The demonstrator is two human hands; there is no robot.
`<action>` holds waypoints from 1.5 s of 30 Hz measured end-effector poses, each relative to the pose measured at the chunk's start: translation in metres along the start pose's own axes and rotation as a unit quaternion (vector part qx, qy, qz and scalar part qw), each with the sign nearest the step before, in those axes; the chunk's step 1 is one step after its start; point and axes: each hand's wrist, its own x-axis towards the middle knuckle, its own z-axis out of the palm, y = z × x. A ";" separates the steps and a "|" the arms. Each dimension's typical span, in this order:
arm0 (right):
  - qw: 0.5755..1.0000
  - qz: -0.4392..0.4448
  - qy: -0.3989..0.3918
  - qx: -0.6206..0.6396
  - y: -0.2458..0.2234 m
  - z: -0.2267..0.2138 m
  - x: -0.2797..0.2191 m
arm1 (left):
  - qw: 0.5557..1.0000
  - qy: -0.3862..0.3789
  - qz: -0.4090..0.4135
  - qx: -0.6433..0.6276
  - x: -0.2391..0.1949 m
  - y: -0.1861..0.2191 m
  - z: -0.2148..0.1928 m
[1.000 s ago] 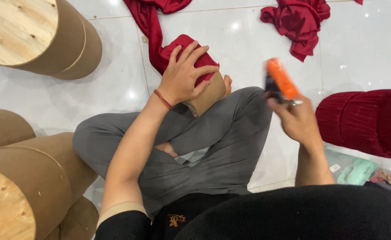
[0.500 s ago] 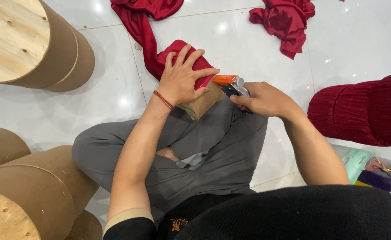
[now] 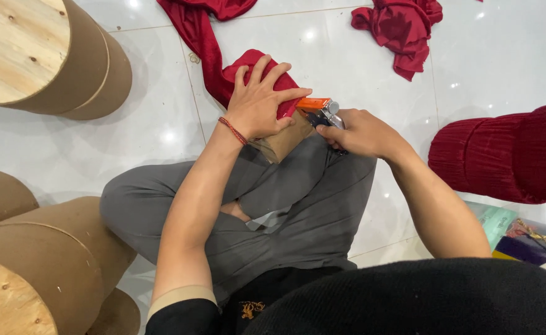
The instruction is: A person wraps a cylindrical wooden base with red velvet fabric and secures it using a staple gun.
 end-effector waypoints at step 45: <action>0.989 -0.098 -0.009 0.114 -0.005 0.053 -0.033 | 0.990 -0.059 -0.085 -0.100 -0.046 -0.027 -0.020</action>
